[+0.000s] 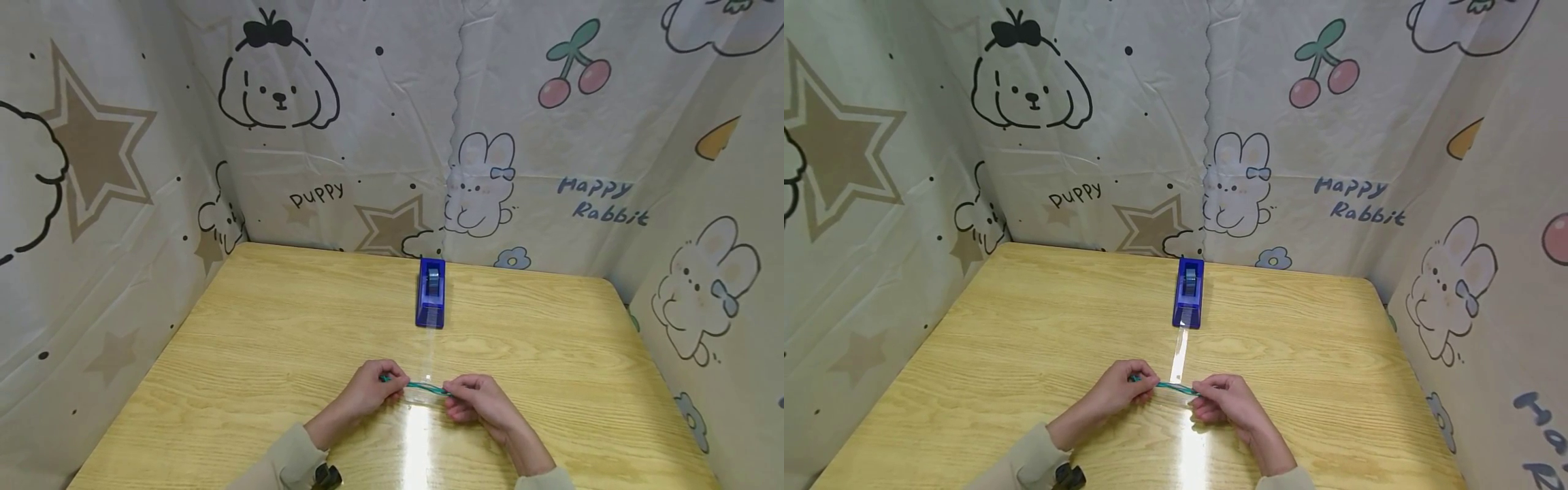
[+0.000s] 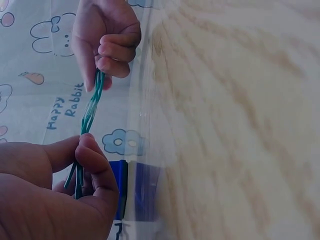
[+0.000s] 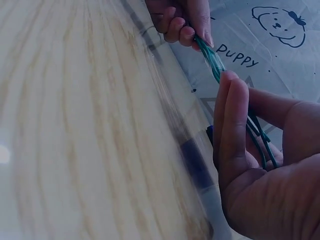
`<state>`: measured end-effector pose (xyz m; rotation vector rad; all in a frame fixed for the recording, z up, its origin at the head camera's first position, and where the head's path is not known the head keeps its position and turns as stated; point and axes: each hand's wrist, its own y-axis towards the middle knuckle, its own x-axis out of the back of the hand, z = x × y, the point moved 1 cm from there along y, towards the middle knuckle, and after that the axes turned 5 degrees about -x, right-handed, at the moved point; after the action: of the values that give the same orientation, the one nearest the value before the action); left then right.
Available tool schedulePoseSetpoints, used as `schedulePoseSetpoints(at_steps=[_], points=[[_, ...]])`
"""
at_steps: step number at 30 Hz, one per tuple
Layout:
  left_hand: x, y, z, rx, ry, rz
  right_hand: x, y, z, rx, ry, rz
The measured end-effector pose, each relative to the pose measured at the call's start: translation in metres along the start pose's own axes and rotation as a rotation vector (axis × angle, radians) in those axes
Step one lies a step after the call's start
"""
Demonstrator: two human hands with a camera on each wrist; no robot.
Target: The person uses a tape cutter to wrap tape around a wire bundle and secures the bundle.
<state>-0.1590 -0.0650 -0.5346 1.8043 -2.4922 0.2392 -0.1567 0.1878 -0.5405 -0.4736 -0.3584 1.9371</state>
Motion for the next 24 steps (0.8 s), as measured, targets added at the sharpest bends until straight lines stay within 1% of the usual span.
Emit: schedulePoseSetpoints(at_steps=[6, 9, 13, 17, 24], points=[[0.000, 0.001, 0.000, -0.013, 0.032, -0.026, 0.001, 0.000, 0.001, 0.027, -0.007, -0.022], [0.002, 0.003, -0.001, 0.000, 0.039, -0.033, 0.001, 0.001, 0.001, 0.039, -0.011, -0.031], [0.007, 0.007, -0.001, 0.040, 0.000, -0.035, 0.001, 0.002, 0.002, 0.055, -0.020, -0.042], [0.008, 0.009, 0.001, 0.070, -0.041, -0.023, 0.002, 0.004, 0.001, 0.077, -0.024, -0.052], [0.009, 0.010, 0.002, 0.087, -0.081, 0.018, 0.001, 0.006, 0.000, 0.101, -0.010, -0.097]])
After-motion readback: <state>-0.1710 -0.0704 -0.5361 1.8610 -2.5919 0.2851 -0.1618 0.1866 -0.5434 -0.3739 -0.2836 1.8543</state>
